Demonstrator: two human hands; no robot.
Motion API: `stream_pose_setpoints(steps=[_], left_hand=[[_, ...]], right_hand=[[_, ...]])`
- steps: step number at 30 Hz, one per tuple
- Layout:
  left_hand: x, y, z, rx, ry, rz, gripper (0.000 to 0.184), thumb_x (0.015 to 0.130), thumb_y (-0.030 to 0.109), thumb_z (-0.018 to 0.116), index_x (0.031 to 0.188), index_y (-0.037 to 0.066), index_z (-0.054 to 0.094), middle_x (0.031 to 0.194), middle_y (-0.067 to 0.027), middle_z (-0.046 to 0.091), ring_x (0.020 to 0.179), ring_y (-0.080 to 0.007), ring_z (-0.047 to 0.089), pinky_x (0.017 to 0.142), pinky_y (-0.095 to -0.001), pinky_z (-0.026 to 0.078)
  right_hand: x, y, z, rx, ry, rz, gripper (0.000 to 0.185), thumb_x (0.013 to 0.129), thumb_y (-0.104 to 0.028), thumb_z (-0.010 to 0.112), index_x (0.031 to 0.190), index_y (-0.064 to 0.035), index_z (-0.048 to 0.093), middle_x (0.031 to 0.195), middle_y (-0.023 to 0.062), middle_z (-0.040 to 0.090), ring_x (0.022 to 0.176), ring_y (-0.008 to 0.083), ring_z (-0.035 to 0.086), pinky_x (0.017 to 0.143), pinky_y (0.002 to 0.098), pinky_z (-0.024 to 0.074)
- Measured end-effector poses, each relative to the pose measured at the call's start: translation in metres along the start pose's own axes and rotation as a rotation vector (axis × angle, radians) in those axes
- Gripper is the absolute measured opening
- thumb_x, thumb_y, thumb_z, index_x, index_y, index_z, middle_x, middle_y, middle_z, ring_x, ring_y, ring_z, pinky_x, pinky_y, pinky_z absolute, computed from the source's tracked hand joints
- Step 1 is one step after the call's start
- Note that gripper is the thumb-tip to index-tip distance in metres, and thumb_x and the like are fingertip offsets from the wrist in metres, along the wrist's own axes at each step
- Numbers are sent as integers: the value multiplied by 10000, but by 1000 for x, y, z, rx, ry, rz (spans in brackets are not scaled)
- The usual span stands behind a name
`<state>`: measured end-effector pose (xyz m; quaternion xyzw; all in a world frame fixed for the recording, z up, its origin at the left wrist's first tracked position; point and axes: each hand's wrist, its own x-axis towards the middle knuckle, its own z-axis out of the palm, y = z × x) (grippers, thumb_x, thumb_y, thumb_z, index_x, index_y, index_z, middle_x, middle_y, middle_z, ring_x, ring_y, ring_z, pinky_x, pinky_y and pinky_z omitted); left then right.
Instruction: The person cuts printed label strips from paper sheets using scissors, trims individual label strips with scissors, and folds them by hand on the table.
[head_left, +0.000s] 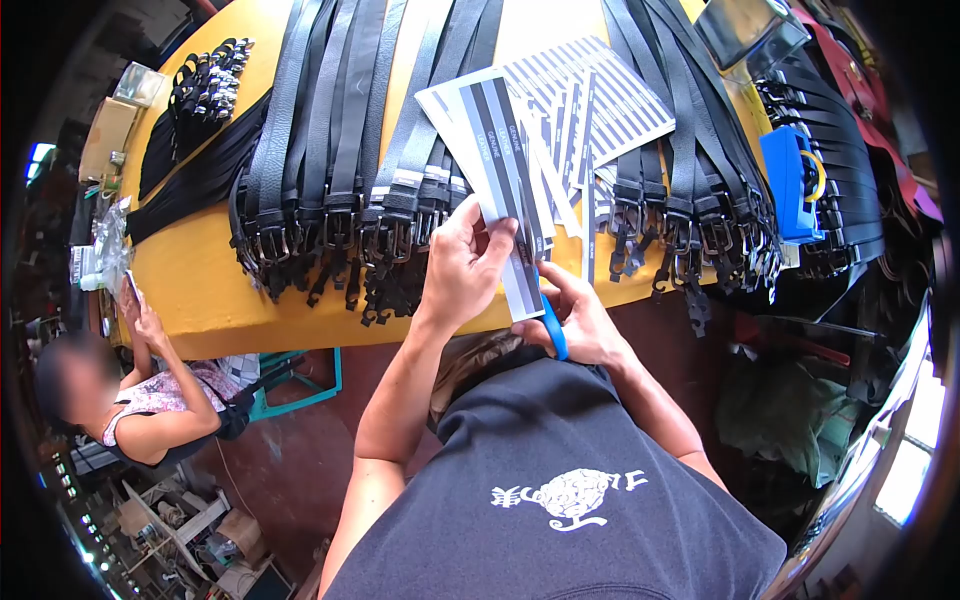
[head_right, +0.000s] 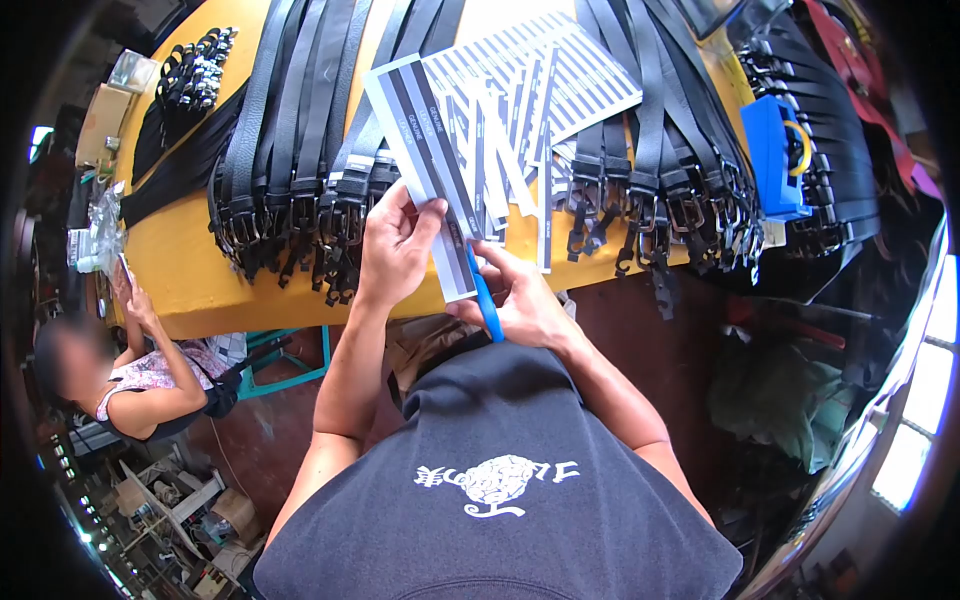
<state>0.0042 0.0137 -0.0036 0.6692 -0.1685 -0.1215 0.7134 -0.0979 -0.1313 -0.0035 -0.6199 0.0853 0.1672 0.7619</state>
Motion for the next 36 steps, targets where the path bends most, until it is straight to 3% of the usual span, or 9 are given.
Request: stream_pose_setpoints(steps=[8,16,19,22,25,29,34,36], left_hand=[[-2,-1,0,4,9,34,99,952,63,559,1010,-15,580,769,-5,634,686,-12,546,583,-199,448],[-2,2,-2,19,3,40,120,951,60,561,1035,-23,582,779,-16,643,695,-17,556,593,-201,455],[-3,3,-6,20,-60,-11,199,965,22,521,1153,-36,555,975,-31,632,857,-43,583,748,-205,472],[-3,5,-5,5,-57,-10,197,964,18,522,1151,-35,557,976,-31,634,854,-44,584,744,-203,471],[-2,8,1,-27,12,49,137,950,53,558,1059,-27,583,799,-25,649,705,-24,566,605,-204,465],[-2,1,-5,40,-16,41,143,953,52,553,1066,-30,582,813,-32,655,707,-29,574,604,-206,469],[-2,3,-3,-12,-6,38,143,951,52,555,1063,-31,586,817,-34,657,714,-33,579,605,-210,473],[-3,4,-6,-22,-46,-4,174,962,31,531,1118,-36,571,930,-41,645,825,-49,585,717,-212,470]], right_hand=[[1,5,1,-10,5,-41,535,774,-74,753,1240,-16,496,729,33,619,595,50,532,512,203,405],[0,7,1,-20,7,-46,570,782,-58,743,1290,-13,490,719,30,615,576,59,535,507,207,416],[0,5,0,-17,0,-32,570,783,-52,740,1295,-13,492,726,33,618,571,58,535,507,207,420],[0,3,0,-16,-1,-8,558,785,-47,736,1289,-14,500,739,39,626,570,55,537,513,204,429],[0,5,-2,-5,-10,-5,532,799,-55,727,1281,-16,507,758,47,639,571,52,541,521,200,443],[2,14,-5,48,-22,5,493,831,-89,720,1273,-21,514,772,53,654,570,50,549,526,193,454],[2,15,-8,5,-22,46,661,817,-155,741,1377,18,436,821,88,689,609,67,576,530,215,476],[3,16,-9,11,-17,54,689,813,-161,749,1390,21,421,824,92,690,605,68,578,523,215,475]])
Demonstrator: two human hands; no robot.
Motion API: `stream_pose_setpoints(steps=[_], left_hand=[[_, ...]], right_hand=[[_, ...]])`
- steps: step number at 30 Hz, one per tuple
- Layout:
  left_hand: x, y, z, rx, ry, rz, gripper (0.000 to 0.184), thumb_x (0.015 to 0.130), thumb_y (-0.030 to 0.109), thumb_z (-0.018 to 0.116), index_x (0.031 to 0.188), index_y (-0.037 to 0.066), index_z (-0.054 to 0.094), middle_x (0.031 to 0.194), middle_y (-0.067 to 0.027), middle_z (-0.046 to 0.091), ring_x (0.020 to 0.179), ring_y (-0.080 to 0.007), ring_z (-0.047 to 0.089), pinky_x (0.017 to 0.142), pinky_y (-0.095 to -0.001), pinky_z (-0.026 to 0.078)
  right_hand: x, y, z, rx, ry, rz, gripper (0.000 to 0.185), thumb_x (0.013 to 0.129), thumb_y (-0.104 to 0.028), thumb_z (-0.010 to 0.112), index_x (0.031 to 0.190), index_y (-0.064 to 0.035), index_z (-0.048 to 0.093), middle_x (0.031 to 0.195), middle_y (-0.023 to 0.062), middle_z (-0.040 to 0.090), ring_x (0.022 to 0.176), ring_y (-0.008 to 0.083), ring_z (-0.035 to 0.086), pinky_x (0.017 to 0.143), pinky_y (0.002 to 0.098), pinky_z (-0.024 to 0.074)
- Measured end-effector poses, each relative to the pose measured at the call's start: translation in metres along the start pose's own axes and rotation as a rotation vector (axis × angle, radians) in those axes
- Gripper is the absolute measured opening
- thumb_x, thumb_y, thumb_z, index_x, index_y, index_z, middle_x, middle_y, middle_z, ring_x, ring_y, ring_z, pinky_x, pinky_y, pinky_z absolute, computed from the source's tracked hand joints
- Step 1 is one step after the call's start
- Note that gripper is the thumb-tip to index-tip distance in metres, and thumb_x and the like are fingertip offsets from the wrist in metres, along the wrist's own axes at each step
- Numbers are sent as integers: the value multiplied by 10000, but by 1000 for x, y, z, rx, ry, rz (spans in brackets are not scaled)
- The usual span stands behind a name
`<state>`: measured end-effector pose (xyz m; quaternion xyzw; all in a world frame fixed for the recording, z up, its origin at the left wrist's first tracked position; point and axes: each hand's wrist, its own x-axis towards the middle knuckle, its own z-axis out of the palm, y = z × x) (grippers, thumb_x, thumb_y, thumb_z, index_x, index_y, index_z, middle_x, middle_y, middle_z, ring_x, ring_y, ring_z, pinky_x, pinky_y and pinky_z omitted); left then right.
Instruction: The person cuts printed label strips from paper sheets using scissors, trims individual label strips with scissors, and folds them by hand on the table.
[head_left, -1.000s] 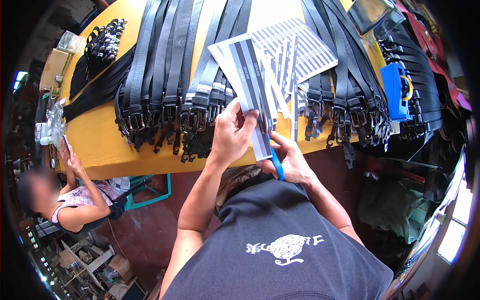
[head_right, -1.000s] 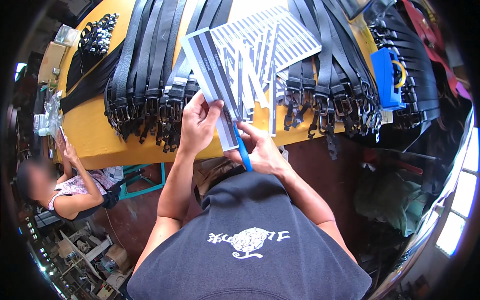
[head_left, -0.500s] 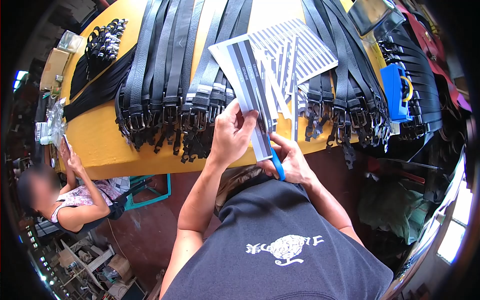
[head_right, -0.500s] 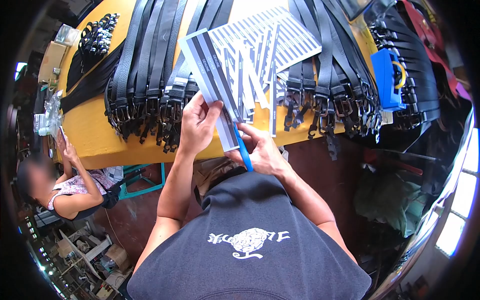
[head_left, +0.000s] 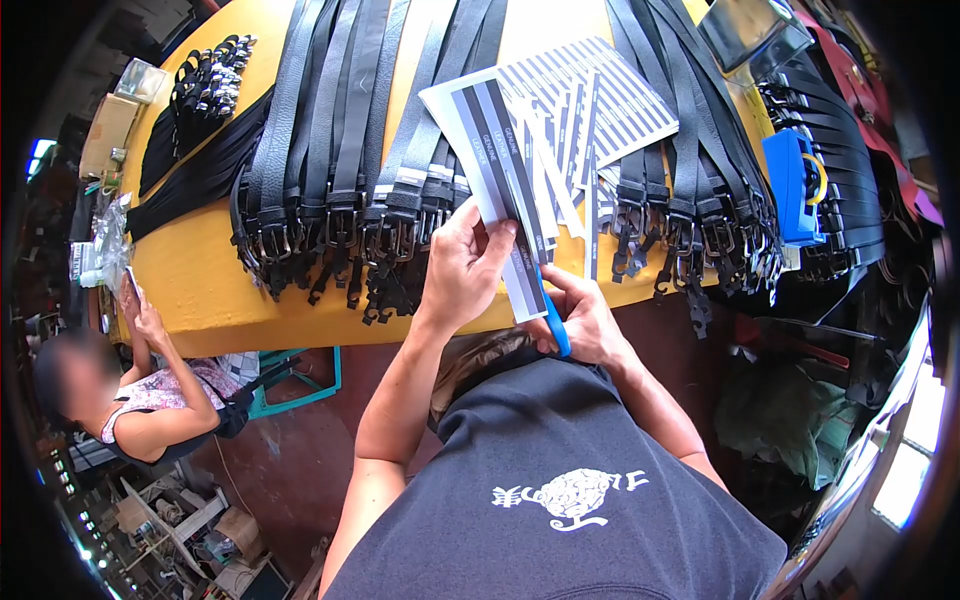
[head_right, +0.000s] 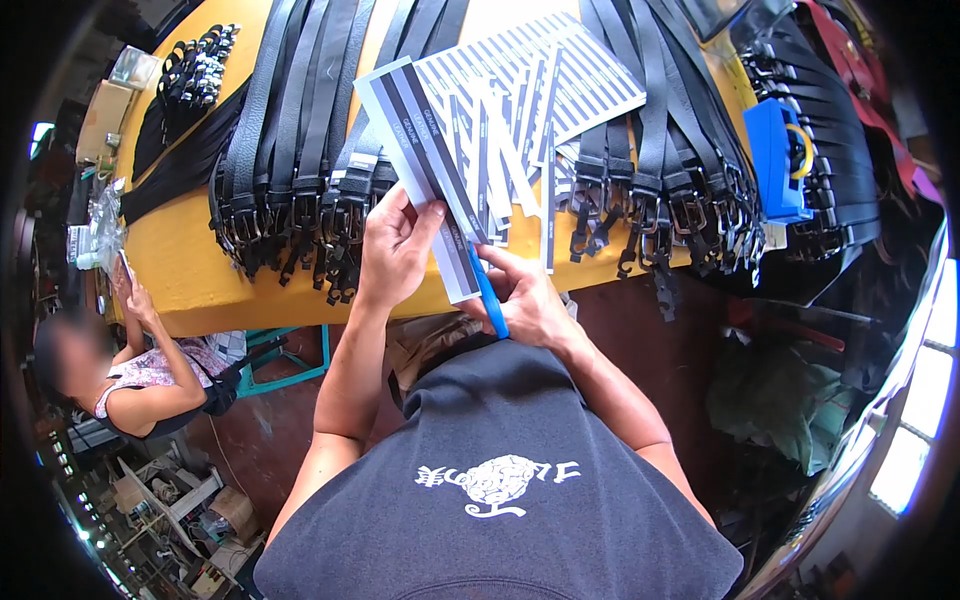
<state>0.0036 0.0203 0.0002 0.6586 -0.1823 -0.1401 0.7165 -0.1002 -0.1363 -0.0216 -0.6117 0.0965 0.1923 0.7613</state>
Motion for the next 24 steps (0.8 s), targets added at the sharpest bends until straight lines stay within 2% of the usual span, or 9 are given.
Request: stream_pose_setpoints(steps=[1,7,9,14,18,20,21,24], left_hand=[[0,0,-1,-6,-20,-21,193,967,20,518,1145,-38,563,987,-44,640,880,-57,587,773,-213,469],[4,6,-8,-30,-25,-42,199,966,21,522,1146,-50,568,1012,-60,650,904,-73,593,795,-221,473],[10,11,-11,-126,8,-15,217,966,20,523,1164,-58,567,1022,-70,652,933,-78,592,823,-221,470],[16,9,-19,154,-13,10,206,961,18,535,1155,-41,571,989,-43,655,873,-52,591,755,-201,473],[10,3,-10,124,-32,-1,186,959,28,545,1133,-25,583,937,-20,648,821,-31,581,688,-191,463],[8,2,-4,72,4,15,151,950,51,563,1077,-23,599,827,-9,644,730,-20,556,619,-197,450],[7,1,-1,46,23,23,138,946,63,572,1049,-22,607,772,-3,642,685,-15,544,585,-200,443],[4,0,0,64,32,26,135,945,60,568,1043,-23,610,771,-10,648,680,-18,554,581,-203,449]], right_hand=[[0,1,0,8,1,2,704,810,-164,754,1397,22,413,825,93,690,604,69,579,521,215,475],[0,0,0,-19,11,38,741,796,-161,772,1408,25,398,842,101,695,605,67,579,520,216,476],[-1,-2,1,-29,6,25,731,797,-156,771,1403,27,405,849,102,696,610,66,580,521,216,476],[-3,0,3,-2,-3,-50,702,801,-144,763,1388,26,417,913,109,697,647,66,592,541,215,484],[-3,3,2,68,-56,-102,700,785,-112,763,1372,24,406,945,110,683,702,75,605,589,222,493],[-2,-1,2,31,-54,-94,710,762,-103,787,1351,10,406,905,106,664,686,95,615,583,228,494],[-1,1,2,25,-44,-107,716,756,-102,790,1351,11,407,912,108,666,710,97,623,614,232,501],[3,2,3,10,-26,-120,724,742,-100,795,1346,18,412,928,109,670,778,103,641,702,244,515]])
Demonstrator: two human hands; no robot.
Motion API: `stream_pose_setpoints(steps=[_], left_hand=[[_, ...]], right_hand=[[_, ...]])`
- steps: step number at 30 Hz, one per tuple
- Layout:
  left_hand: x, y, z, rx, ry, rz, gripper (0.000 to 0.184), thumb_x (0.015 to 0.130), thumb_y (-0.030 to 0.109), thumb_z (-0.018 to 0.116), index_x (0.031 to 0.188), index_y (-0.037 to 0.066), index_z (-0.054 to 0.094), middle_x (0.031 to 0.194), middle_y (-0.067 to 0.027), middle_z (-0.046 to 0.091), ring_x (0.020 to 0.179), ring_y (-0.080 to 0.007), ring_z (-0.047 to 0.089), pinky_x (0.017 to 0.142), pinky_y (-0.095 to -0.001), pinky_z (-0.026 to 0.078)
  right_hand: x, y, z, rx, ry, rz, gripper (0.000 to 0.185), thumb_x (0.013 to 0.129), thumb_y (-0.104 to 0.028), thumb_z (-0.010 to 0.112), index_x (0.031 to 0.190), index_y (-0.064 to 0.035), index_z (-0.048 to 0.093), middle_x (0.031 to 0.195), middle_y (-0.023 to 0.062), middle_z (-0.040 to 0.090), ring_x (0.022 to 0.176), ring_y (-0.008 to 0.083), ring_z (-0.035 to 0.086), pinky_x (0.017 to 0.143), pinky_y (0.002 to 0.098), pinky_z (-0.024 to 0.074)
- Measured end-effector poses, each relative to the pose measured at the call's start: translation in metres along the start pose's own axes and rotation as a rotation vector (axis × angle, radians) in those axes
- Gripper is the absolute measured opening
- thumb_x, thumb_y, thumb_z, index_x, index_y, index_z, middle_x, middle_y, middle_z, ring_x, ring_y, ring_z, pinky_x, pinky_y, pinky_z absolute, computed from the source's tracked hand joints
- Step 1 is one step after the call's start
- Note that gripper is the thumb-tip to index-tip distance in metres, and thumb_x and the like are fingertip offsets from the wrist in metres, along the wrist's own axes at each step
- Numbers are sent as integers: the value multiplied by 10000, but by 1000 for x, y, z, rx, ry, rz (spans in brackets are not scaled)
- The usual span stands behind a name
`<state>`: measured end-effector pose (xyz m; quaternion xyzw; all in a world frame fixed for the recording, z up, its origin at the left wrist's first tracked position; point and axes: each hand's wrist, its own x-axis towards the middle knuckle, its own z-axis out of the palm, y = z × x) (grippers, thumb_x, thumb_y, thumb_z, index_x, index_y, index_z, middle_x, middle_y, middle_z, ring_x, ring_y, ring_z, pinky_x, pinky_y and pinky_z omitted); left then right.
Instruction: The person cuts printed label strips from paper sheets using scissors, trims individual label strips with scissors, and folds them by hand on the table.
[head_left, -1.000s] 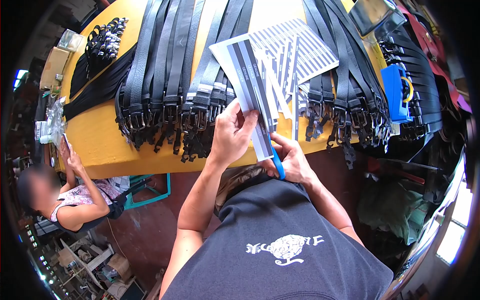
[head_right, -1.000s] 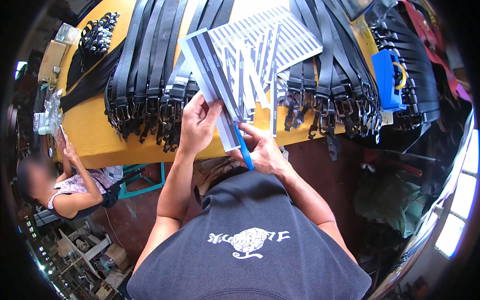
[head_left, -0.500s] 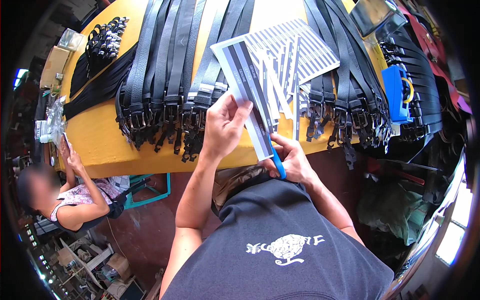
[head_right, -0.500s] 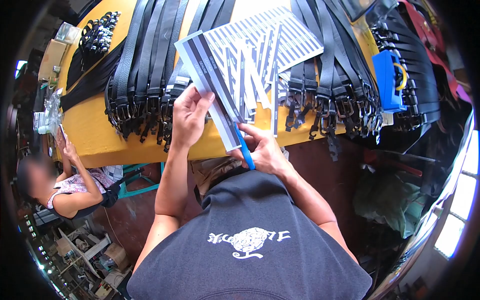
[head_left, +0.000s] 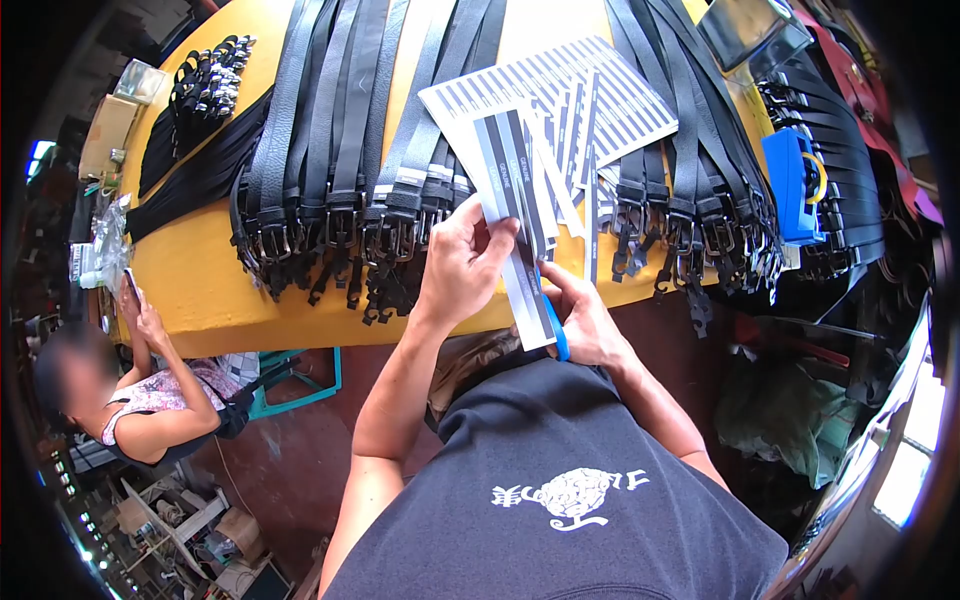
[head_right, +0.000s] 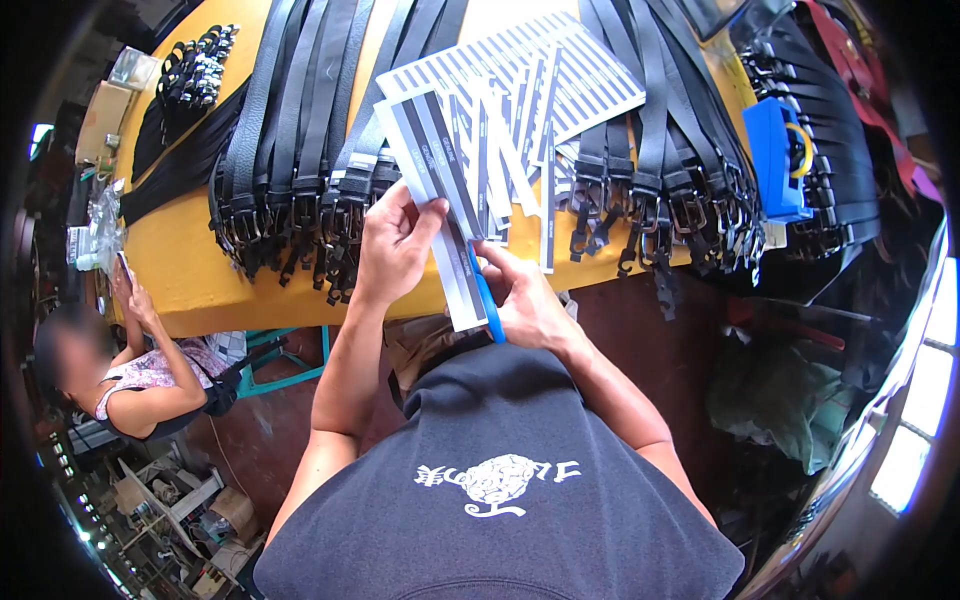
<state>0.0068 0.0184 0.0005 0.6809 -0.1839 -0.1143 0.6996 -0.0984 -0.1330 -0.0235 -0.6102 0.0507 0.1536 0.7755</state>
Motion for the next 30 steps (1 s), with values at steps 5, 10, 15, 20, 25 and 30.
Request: stream_pose_setpoints(steps=[5,10,15,20,25,30], left_hand=[[-1,-5,-2,40,6,5,132,943,62,572,1035,-21,615,752,-17,647,665,-19,550,566,-207,441],[-1,-4,-3,48,15,8,133,940,63,577,1036,-20,617,749,-17,647,669,-22,553,572,-209,445],[-1,-1,-2,30,13,10,135,939,57,578,1040,-24,616,760,-21,652,688,-25,565,591,-209,460],[-2,2,-5,21,-40,-29,171,952,20,550,1110,-27,593,911,-25,650,785,-39,584,682,-194,471],[-2,0,-5,15,-40,-29,172,953,15,546,1113,-30,592,930,-31,647,807,-44,583,701,-194,470],[-3,1,-4,-30,-47,-30,179,955,12,541,1122,-34,585,945,-35,644,826,-47,583,717,-198,470]], right_hand=[[0,-15,5,-4,-4,45,714,737,-103,802,1333,31,431,939,102,675,840,114,646,776,258,514],[1,-4,0,-52,4,6,713,742,-107,799,1341,27,436,940,96,678,838,103,639,773,246,507],[1,-2,-1,-7,-10,11,696,753,-91,793,1343,19,440,937,82,681,828,85,626,761,235,501],[1,-2,1,49,-6,17,688,751,-67,799,1336,18,446,938,76,684,821,81,622,754,232,500],[3,7,-4,-5,-5,20,704,732,-77,821,1327,13,456,920,83,689,821,85,626,758,235,504],[2,5,-5,-11,-16,41,727,713,-92,838,1324,11,459,913,87,691,816,89,630,752,239,508]])
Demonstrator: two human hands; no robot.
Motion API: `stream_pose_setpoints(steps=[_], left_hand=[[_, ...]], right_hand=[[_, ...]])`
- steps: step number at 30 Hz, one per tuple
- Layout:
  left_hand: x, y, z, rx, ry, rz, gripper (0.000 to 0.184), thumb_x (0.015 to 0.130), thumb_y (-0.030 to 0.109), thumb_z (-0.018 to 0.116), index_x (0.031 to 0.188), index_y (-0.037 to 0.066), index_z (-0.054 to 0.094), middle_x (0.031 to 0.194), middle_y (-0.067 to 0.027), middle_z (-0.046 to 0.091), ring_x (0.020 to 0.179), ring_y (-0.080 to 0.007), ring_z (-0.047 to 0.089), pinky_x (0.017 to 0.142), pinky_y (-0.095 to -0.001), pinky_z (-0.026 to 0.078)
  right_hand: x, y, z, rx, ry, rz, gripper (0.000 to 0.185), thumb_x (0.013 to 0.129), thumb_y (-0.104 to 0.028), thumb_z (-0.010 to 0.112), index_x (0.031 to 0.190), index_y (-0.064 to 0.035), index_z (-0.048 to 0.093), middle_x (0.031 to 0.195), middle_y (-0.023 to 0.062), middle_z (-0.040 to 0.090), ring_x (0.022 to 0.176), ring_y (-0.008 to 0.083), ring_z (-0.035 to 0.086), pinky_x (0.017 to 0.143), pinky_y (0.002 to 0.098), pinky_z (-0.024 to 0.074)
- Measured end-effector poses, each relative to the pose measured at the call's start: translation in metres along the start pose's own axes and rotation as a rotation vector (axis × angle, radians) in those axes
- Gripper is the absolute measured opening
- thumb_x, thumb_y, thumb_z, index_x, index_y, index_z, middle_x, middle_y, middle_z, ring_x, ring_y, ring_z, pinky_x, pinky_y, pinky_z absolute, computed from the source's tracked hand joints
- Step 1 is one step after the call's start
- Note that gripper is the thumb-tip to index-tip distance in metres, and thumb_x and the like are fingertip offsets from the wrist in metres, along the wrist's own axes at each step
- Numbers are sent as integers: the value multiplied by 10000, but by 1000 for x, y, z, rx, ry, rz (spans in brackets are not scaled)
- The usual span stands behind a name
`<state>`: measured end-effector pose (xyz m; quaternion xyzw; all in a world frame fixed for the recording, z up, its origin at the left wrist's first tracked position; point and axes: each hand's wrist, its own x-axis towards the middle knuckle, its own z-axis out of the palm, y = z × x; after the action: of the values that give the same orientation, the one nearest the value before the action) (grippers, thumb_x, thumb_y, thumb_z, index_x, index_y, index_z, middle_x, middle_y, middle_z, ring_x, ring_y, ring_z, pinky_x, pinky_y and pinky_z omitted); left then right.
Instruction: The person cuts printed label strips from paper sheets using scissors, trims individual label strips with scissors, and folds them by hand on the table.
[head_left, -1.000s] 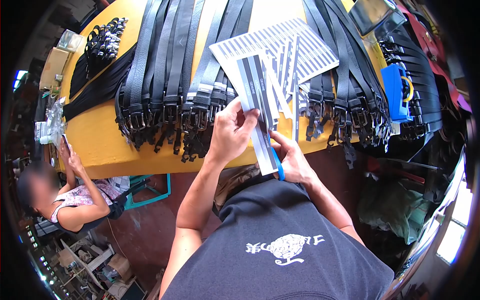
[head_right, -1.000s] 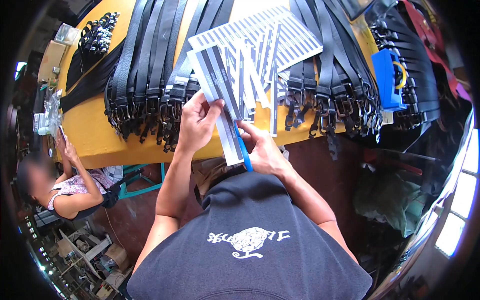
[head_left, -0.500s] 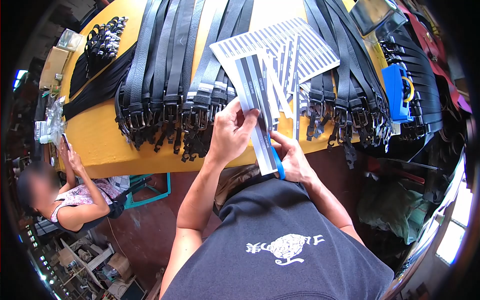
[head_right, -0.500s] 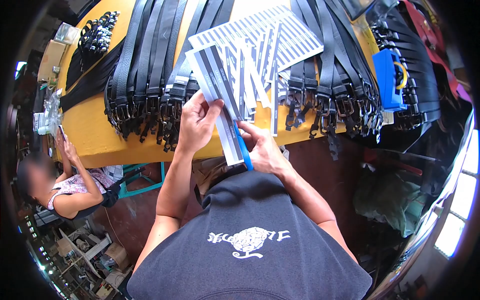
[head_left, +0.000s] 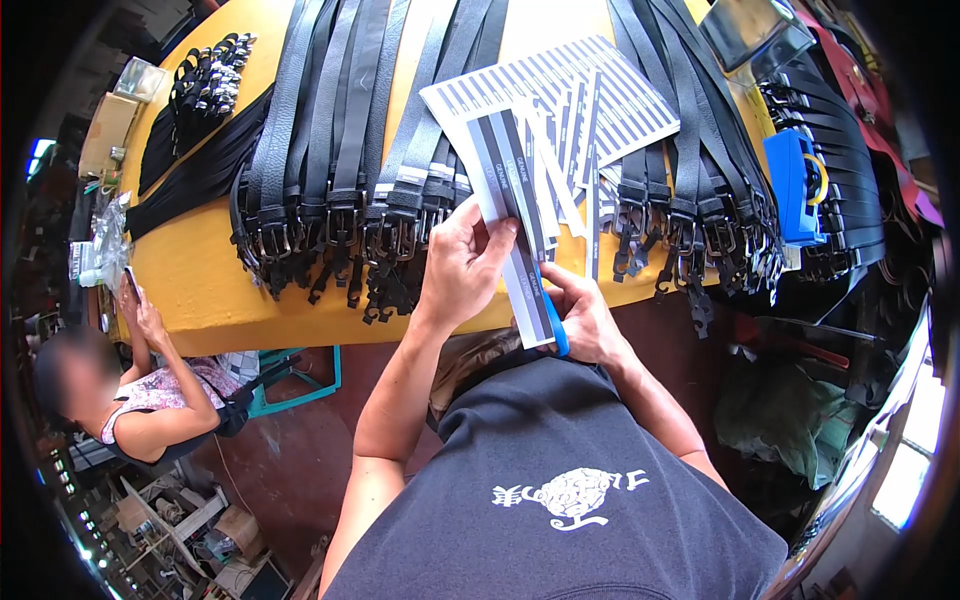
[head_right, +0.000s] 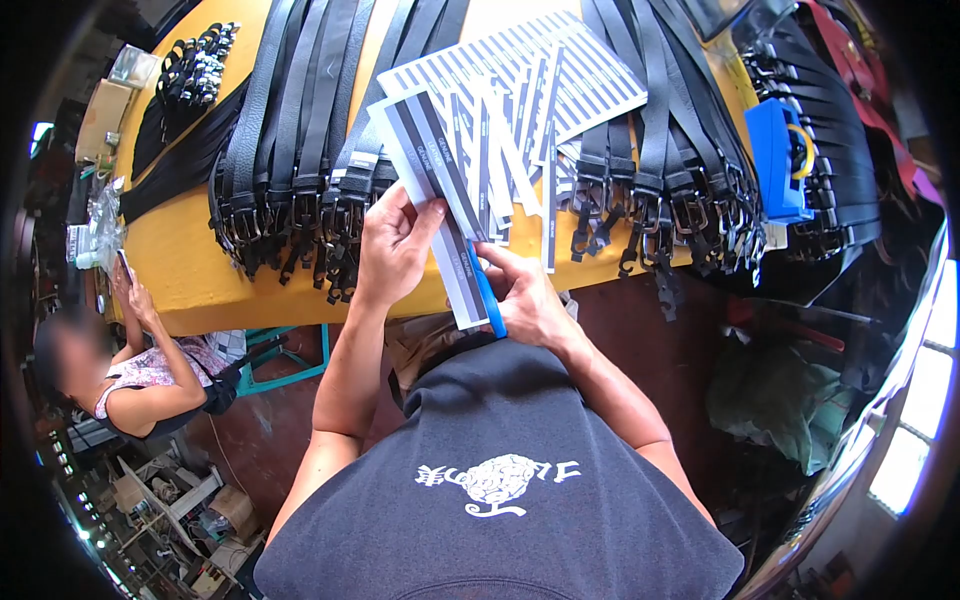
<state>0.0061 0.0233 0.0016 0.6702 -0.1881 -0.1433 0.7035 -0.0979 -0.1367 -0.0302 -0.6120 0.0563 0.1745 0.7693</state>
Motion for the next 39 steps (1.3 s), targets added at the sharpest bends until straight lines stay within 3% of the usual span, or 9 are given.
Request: stream_pose_setpoints(steps=[4,11,13,16,19,27,33,36,39], left_hand=[[1,0,4,-35,42,42,164,948,40,558,1083,-43,599,844,-35,666,744,-32,579,620,-198,464],[9,8,-6,-158,34,40,202,952,12,538,1138,-62,560,979,-61,654,875,-76,601,776,-217,473],[15,12,-7,-78,108,89,122,942,37,578,1047,-18,603,866,1,652,738,-11,556,629,-173,437],[18,11,-9,-21,77,100,122,943,44,575,1043,-19,608,799,20,628,691,1,516,586,-171,407],[14,11,-10,25,23,45,177,956,20,541,1119,-32,587,932,-14,640,804,-15,552,673,-171,435],[3,4,0,36,2,28,173,955,15,539,1116,-28,586,917,-19,641,806,-30,572,682,-187,459],[4,3,3,50,57,110,123,944,46,563,1033,-28,605,734,-12,643,658,-17,554,561,-200,452],[3,3,-2,74,4,35,179,952,6,537,1120,-31,585,929,-26,643,813,-41,580,697,-195,468],[3,4,0,51,5,43,177,952,8,536,1117,-32,586,926,-27,641,809,-42,579,697,-197,470]], right_hand=[[1,1,-2,-25,-9,-3,724,707,-99,843,1315,14,466,903,83,693,805,87,628,738,237,509],[-2,-6,1,2,-3,14,670,732,-85,823,1298,19,480,896,81,694,807,81,623,735,229,505],[-2,-3,0,-8,-3,2,652,744,-83,813,1296,21,482,893,82,693,808,85,628,740,232,508],[-2,-6,5,-4,11,-31,630,760,-83,799,1294,24,483,894,89,693,812,96,640,748,241,514],[-5,-18,11,47,27,-34,609,774,-81,784,1292,28,484,903,101,691,815,107,651,755,247,519],[-6,-23,8,59,-13,9,666,797,-41,727,1377,37,410,962,140,702,861,134,660,789,278,526],[-7,-24,8,48,-8,5,668,791,-51,735,1371,34,416,953,140,706,862,132,660,795,278,523],[-7,-22,6,38,-3,5,669,786,-61,743,1368,29,425,952,135,709,863,128,658,798,275,520],[-7,-22,6,13,10,6,666,782,-70,751,1363,25,438,949,125,712,860,121,654,793,270,517]])
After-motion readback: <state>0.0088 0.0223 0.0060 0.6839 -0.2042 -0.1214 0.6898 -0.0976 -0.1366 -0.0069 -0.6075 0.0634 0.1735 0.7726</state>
